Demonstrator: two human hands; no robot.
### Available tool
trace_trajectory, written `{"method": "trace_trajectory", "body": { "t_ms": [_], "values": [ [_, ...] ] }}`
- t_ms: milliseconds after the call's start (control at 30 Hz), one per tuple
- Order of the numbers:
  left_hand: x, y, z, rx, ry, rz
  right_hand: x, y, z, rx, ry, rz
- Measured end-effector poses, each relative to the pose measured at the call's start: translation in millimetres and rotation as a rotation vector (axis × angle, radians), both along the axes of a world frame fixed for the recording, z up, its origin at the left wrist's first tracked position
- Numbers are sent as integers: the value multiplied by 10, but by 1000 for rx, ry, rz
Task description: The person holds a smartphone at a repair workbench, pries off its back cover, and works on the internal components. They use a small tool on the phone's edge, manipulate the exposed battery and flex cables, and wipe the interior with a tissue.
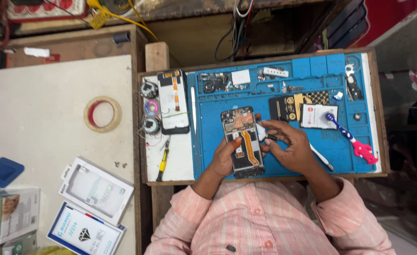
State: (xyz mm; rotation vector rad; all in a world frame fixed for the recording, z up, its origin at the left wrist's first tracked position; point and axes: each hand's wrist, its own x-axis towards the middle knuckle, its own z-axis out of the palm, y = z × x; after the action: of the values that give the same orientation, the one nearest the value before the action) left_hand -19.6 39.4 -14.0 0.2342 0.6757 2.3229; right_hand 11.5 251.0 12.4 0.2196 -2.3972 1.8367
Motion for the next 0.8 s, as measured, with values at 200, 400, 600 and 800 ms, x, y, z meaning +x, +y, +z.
{"method": "trace_trajectory", "body": {
  "t_ms": [200, 400, 600, 800],
  "values": [
    [-49, 35, 215, -20, 46, 41, -43, -17, -239, -175, -310, -88],
    [-38, 14, 181, -23, 95, 38, -53, -38, -245, -182, -353, -55],
    [-28, 76, 162, -57, 64, 58, -50, -15, 90, 161, -211, -89],
    [-73, 24, 211, -53, 33, 155, -5, 126, 194, 319, -110, 17]
  ]
}}
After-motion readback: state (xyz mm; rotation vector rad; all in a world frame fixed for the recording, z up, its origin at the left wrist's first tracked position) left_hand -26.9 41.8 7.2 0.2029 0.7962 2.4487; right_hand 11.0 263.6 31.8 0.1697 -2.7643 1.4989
